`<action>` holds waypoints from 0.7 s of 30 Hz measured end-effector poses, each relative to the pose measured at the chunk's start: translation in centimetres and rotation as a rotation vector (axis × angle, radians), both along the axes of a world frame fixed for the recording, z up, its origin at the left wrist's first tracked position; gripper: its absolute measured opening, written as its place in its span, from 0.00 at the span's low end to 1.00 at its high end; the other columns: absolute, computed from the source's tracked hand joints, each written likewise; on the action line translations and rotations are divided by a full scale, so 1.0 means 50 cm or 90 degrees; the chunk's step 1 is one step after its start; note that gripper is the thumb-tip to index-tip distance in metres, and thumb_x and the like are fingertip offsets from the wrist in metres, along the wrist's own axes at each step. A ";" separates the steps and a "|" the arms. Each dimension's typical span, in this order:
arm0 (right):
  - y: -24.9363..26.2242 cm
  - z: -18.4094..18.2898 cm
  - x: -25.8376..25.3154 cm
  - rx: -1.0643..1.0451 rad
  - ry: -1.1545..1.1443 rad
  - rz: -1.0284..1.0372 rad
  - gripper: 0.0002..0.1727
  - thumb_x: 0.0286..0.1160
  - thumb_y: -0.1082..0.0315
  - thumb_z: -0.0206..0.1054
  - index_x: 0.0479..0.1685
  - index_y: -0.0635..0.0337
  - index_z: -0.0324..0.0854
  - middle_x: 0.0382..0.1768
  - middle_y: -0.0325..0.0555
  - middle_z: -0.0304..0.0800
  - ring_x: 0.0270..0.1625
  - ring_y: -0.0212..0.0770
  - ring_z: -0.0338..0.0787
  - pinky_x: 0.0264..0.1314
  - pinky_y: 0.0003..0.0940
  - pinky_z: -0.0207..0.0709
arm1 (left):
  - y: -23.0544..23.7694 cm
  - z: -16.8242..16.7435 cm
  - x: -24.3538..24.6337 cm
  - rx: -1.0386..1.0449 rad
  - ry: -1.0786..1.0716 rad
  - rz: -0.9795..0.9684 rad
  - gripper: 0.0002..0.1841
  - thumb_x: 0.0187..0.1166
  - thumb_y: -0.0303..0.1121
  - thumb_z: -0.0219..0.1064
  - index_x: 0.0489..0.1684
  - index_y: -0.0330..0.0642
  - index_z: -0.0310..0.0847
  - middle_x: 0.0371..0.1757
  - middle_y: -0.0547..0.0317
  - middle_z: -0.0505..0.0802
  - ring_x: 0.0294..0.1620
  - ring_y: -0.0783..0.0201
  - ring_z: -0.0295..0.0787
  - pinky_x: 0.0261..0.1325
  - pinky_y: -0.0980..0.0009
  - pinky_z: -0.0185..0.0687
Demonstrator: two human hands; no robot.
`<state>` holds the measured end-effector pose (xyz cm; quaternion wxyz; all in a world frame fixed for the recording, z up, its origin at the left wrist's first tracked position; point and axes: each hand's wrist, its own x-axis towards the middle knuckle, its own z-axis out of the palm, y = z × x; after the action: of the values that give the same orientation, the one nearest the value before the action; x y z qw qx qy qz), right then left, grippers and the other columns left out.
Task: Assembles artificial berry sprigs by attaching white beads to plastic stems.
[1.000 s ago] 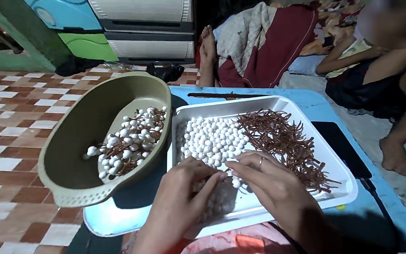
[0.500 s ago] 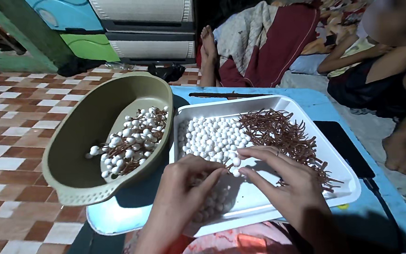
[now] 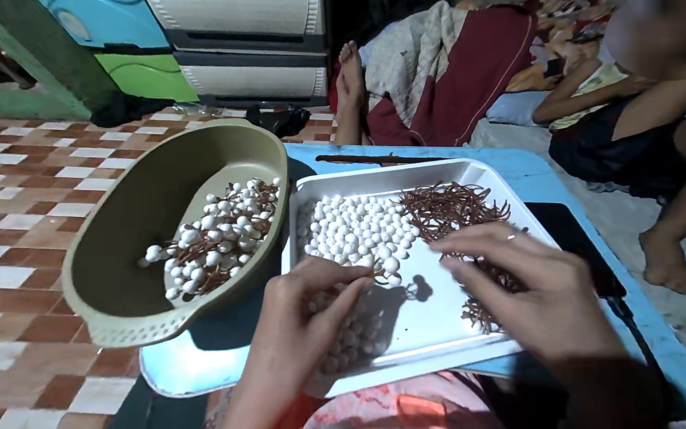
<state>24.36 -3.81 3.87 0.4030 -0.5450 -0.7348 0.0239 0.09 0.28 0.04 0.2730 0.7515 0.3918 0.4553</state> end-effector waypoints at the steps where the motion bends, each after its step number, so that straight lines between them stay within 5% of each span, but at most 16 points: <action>1: 0.003 -0.001 -0.021 0.000 0.031 0.053 0.09 0.76 0.60 0.69 0.44 0.47 0.95 0.46 0.30 0.93 0.43 0.20 0.87 0.45 0.17 0.80 | 0.000 -0.001 0.000 0.004 0.006 0.000 0.09 0.76 0.42 0.70 0.38 0.53 0.97 0.35 0.78 0.95 0.41 0.82 0.91 0.47 0.82 0.87; 8: 0.024 -0.010 -0.074 0.004 0.096 0.077 0.06 0.70 0.62 0.74 0.39 0.50 0.95 0.40 0.26 0.94 0.44 0.12 0.87 0.47 0.07 0.78 | -0.002 -0.001 -0.001 0.016 0.040 0.004 0.10 0.76 0.42 0.69 0.36 0.53 0.97 0.33 0.78 0.94 0.41 0.83 0.89 0.47 0.83 0.84; 17: 0.022 -0.022 -0.072 -0.003 0.103 0.142 0.05 0.71 0.60 0.74 0.37 0.46 0.95 0.37 0.24 0.92 0.42 0.15 0.87 0.46 0.10 0.80 | -0.006 -0.001 -0.001 0.019 0.055 0.020 0.09 0.75 0.39 0.69 0.34 0.51 0.97 0.31 0.78 0.93 0.38 0.84 0.88 0.45 0.85 0.84; 21: 0.033 -0.012 -0.050 -0.040 0.072 0.129 0.09 0.70 0.59 0.74 0.44 0.49 0.94 0.41 0.25 0.93 0.44 0.15 0.88 0.47 0.11 0.81 | -0.005 -0.001 0.001 0.013 0.064 0.018 0.10 0.76 0.41 0.69 0.36 0.52 0.97 0.32 0.78 0.94 0.38 0.83 0.88 0.45 0.84 0.84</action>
<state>21.84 -2.15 3.29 0.4222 -0.4780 -0.7611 0.1181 0.14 0.05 -0.01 0.2394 0.7705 0.4107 0.4247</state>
